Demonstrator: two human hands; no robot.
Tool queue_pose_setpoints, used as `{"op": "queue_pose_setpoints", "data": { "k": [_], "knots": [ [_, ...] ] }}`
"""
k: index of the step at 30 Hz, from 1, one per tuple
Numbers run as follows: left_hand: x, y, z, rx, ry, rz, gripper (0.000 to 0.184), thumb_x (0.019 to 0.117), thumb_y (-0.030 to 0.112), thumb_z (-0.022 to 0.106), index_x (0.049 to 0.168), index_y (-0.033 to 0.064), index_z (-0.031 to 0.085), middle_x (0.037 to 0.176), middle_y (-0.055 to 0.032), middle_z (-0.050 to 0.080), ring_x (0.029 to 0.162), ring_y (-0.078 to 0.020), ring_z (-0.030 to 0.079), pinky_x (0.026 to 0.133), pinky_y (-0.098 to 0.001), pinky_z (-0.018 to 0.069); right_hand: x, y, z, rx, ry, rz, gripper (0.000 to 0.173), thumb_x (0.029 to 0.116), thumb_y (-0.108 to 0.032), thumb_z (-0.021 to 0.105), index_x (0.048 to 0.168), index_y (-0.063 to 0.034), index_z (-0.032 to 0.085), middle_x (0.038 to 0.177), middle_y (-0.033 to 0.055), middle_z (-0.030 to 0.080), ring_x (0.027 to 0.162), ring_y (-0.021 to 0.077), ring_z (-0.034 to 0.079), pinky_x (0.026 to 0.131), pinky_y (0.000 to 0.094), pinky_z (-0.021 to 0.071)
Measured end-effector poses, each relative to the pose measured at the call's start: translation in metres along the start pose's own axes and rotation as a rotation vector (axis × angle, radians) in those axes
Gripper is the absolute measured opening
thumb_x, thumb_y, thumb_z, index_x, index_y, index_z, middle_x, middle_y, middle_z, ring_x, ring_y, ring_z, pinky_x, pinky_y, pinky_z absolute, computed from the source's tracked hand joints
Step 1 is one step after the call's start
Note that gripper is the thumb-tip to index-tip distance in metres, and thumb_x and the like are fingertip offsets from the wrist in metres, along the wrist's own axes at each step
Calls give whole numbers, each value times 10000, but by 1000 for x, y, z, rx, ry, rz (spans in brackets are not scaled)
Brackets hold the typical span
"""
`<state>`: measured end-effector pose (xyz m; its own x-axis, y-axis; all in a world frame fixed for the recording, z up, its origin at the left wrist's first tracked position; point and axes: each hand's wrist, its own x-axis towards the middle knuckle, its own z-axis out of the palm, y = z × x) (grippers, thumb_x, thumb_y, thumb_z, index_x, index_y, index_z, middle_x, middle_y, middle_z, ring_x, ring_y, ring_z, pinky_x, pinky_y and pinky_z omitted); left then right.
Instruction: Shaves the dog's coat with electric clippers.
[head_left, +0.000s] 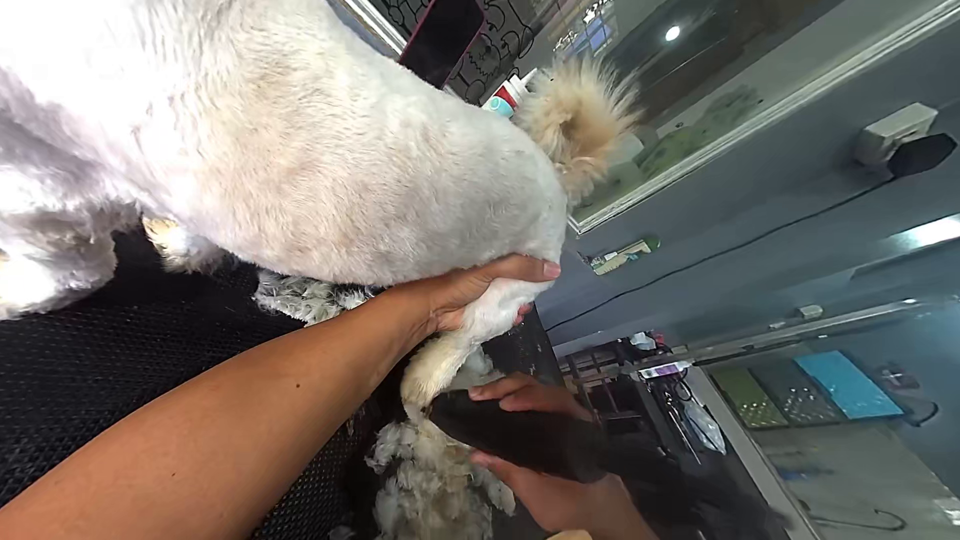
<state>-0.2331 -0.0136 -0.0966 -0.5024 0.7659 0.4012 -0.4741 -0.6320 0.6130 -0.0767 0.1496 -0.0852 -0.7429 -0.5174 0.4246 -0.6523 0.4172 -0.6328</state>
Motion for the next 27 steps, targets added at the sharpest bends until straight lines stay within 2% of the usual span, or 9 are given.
{"op": "queue_pose_setpoints", "data": {
  "k": [4, 6, 9, 12, 15, 18, 21, 24, 27],
  "knots": [
    [-1, -4, 2, -14, -25, -12, 154, 1020, 261, 544, 913, 178, 618, 702, 47, 577, 609, -29, 575, 578, -175, 524, 7, -18, -6, -230, 243, -189, 619, 754, -101, 915, 1271, -230, 599, 1170, 9, 712, 1103, 247, 706, 953, 460, 630],
    [-1, -6, 7, -20, -15, -4, 145, 1011, 252, 552, 905, 181, 620, 703, 46, 577, 609, -33, 572, 580, -180, 523, 2, -7, -1, -322, 274, -234, 611, 764, -129, 912, 1275, -234, 595, 1186, -9, 702, 1122, 228, 695, 948, 440, 629],
    [-1, -6, 6, -11, -15, 4, 163, 1007, 266, 551, 893, 174, 625, 687, 47, 579, 595, -31, 573, 570, -180, 528, -14, 17, 17, -254, 144, -140, 563, 779, -154, 901, 1263, -174, 613, 1187, 54, 703, 1121, 240, 691, 943, 437, 623],
    [0, -5, 7, -11, -6, -8, 163, 991, 290, 569, 875, 190, 625, 673, 61, 569, 578, -12, 557, 555, -166, 517, -13, 10, 15, -80, 39, 15, 542, 764, -83, 901, 1224, -83, 614, 1151, 127, 714, 1111, 261, 697, 974, 441, 608],
    [-1, -2, 6, -41, 9, -5, 141, 977, 266, 581, 866, 197, 635, 693, 59, 579, 592, -17, 567, 569, -177, 531, -2, -17, -8, -15, 187, -26, 591, 747, -51, 909, 1243, -167, 610, 1137, 91, 725, 1090, 277, 711, 965, 471, 613],
    [-3, -1, 7, -84, 16, 5, 130, 976, 227, 564, 867, 201, 630, 704, 52, 581, 600, -29, 571, 569, -187, 525, 8, -25, -30, -137, 326, -188, 580, 781, -85, 890, 1264, -221, 600, 1164, 42, 718, 1112, 275, 706, 970, 484, 617],
    [-4, -1, 10, -119, 29, 26, 122, 961, 224, 578, 859, 191, 635, 702, 44, 586, 592, -36, 570, 556, -191, 522, 3, -7, -28, -121, 379, -223, 579, 786, -73, 885, 1267, -208, 592, 1183, 66, 708, 1149, 310, 688, 1001, 524, 594],
    [-5, -1, 6, -91, 17, 48, 141, 957, 269, 582, 852, 199, 643, 704, 53, 583, 592, -29, 561, 557, -188, 518, -5, 13, -3, 28, 398, -176, 602, 756, -42, 889, 1259, -186, 592, 1152, 102, 706, 1109, 324, 696, 994, 534, 590],
    [-5, -2, 4, -101, 34, 51, 140, 949, 279, 601, 849, 195, 653, 697, 54, 586, 590, -24, 565, 559, -184, 519, -8, 24, 18, 192, 292, -109, 603, 744, -7, 881, 1249, -151, 583, 1141, 134, 704, 1106, 331, 696, 1000, 525, 583]
  ]
}}
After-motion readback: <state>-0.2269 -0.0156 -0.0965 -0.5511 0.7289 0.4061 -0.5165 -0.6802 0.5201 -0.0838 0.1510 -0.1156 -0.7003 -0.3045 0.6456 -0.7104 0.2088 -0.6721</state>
